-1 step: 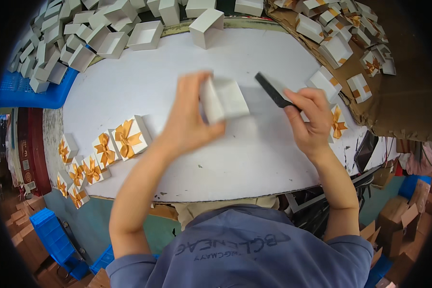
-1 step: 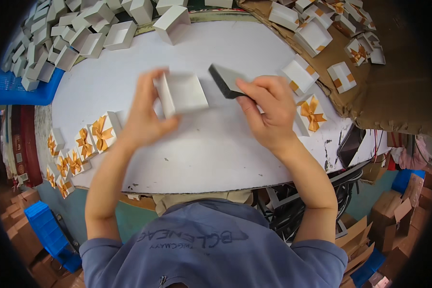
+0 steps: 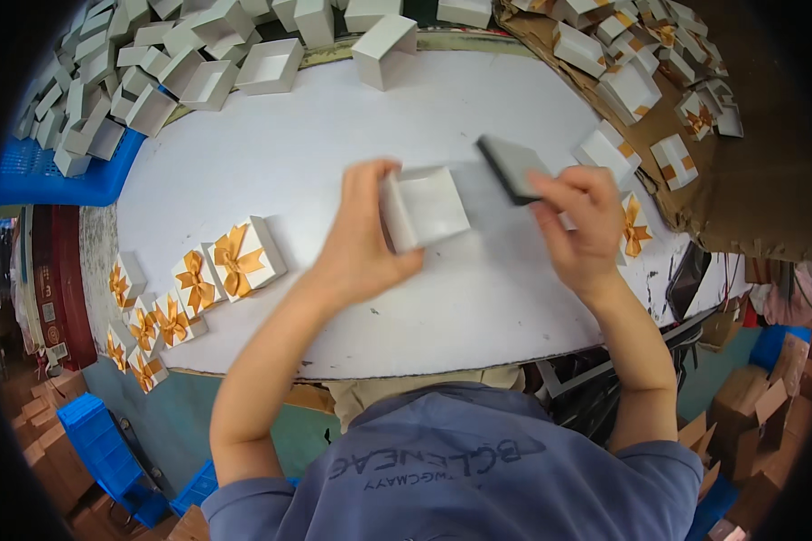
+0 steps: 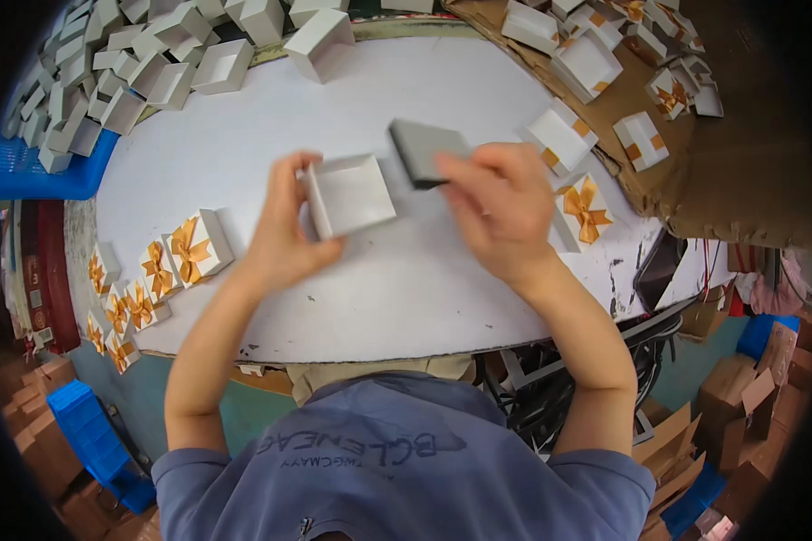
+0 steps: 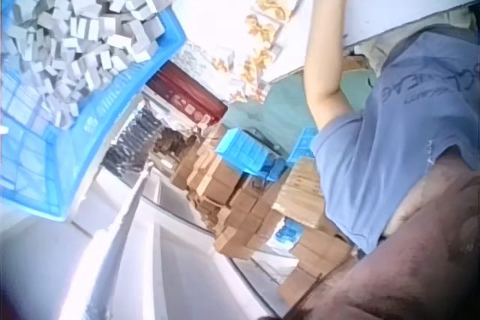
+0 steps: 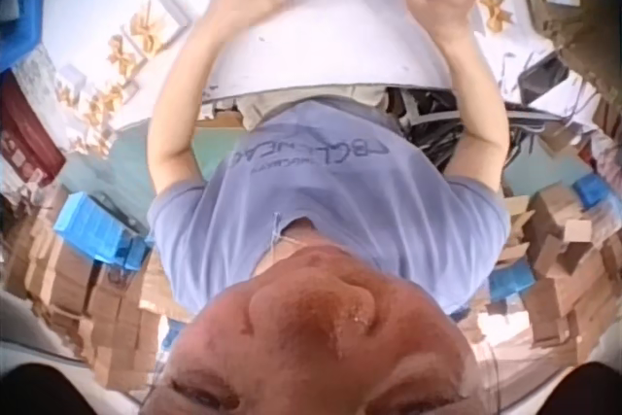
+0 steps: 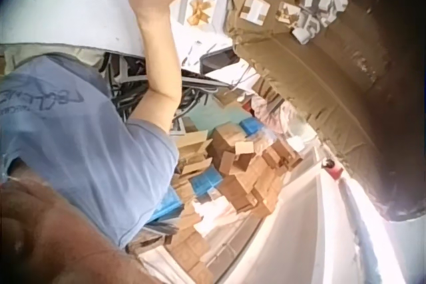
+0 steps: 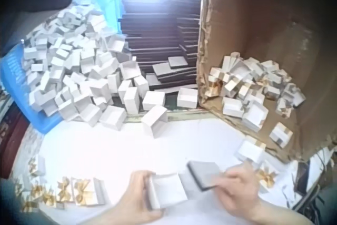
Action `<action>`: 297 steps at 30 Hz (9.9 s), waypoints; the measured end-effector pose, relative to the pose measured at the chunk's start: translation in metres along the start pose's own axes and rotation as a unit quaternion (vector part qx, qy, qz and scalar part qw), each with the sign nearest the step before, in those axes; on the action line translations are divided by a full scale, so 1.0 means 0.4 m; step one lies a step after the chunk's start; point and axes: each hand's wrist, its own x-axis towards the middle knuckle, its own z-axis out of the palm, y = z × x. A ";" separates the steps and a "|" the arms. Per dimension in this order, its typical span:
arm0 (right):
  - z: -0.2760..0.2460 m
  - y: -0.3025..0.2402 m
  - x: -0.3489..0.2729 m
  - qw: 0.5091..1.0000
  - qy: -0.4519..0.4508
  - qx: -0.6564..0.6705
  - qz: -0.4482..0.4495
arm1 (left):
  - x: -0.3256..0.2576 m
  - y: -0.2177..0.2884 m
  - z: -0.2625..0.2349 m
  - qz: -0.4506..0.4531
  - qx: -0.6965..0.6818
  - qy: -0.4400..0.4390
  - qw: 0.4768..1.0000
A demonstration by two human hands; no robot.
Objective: Manually assembling and packaging small gift boxes with foam inserts and ribbon bows.
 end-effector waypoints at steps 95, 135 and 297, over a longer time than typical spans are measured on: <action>0.207 -0.084 0.050 0.973 -0.178 0.144 0.020 | -0.322 -0.179 -0.329 0.026 0.207 0.353 0.912; 0.285 0.189 0.482 0.985 -0.111 0.033 -0.127 | 0.350 -0.086 -0.281 0.094 0.389 -0.024 0.916; 0.189 -0.102 0.124 0.951 -0.140 -0.028 -0.275 | -0.073 0.036 -0.097 -0.056 0.112 -0.010 0.992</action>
